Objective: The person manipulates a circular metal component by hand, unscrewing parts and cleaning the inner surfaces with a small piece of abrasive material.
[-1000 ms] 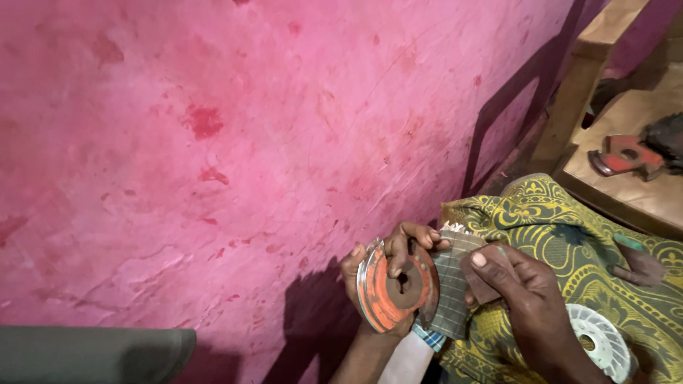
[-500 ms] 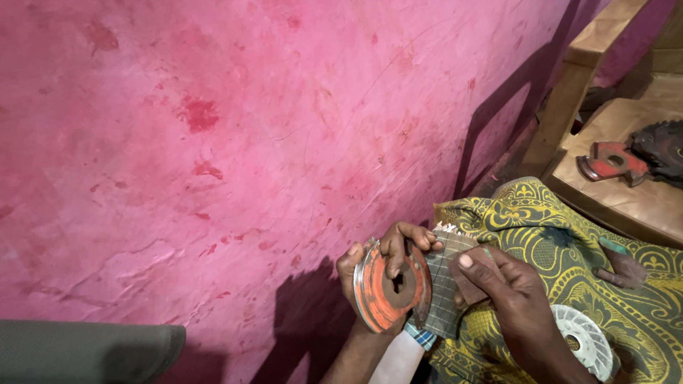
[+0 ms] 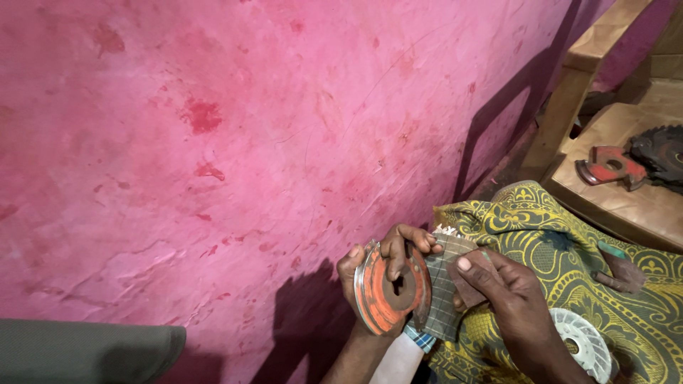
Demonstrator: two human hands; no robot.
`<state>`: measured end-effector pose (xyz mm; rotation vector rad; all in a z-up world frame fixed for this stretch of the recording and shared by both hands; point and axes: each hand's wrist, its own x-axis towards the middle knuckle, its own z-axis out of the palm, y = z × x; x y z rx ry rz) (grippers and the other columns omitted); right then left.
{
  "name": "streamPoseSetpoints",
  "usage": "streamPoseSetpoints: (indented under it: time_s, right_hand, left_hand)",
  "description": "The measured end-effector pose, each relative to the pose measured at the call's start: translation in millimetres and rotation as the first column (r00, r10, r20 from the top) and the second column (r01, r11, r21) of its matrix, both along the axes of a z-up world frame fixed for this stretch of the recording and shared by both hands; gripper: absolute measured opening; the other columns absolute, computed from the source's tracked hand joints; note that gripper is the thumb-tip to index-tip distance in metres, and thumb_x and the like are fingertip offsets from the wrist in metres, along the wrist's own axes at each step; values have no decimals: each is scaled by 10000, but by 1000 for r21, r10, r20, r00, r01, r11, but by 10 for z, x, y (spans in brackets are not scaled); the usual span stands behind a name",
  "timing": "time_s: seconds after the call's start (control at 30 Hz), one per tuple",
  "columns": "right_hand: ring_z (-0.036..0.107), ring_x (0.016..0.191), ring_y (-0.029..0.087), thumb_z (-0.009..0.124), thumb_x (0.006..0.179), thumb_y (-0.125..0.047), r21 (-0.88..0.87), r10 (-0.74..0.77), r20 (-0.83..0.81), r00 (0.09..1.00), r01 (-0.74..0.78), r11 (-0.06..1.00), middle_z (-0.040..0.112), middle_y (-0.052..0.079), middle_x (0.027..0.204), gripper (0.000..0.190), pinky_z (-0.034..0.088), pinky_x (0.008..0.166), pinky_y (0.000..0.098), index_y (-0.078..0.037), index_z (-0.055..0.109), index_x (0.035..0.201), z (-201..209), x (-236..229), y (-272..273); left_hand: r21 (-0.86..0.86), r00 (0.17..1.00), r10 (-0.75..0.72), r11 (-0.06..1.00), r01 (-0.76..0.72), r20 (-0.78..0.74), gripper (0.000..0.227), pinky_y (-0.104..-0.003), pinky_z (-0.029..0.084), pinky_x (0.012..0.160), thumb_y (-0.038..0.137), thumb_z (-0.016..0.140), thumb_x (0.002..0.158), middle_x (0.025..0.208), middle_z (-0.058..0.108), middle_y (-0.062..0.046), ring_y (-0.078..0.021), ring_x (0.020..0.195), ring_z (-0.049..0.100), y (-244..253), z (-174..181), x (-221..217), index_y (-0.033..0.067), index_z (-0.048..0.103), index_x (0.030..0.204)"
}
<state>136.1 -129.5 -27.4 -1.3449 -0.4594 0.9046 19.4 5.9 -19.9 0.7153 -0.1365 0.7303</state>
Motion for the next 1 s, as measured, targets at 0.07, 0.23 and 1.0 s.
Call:
streamPoseSetpoints:
  time_s: [0.07, 0.23, 1.0]
  right_hand:
    - [644, 671, 155, 614, 970, -266, -2, 2, -6, 1000, -2, 1000, 730, 82, 798, 329, 526, 655, 322, 32, 746, 1016, -9, -5, -5]
    - [643, 680, 151, 615, 966, -264, 2, 1, -6, 1000, -1, 1000, 730, 74, 809, 324, 531, 657, 324, 31, 741, 1015, -8, 5, -1]
    - [690, 797, 143, 649, 927, -273, 126, 441, 33, 897, -441, 888, 766, 77, 872, 304, 567, 724, 322, 5, 750, 998, 256, -38, -135]
  left_hand:
    - [7, 1000, 5, 1000, -5, 9, 520, -449, 399, 1112, 546, 293, 952, 1060, 606, -173, -299, 1158, 516, -7, 7, 0, 107, 467, 734]
    - [-5, 1000, 7, 1000, -7, -9, 504, -438, 395, 1098, 543, 310, 940, 1061, 605, -170, -310, 1141, 528, -28, 48, -8, 112, 462, 727]
    - [-278, 950, -192, 925, 258, 246, 519, -481, 380, 1235, 509, 524, 962, 1438, 546, -281, -408, 1375, 513, 14, 411, 51, -2, 614, 975]
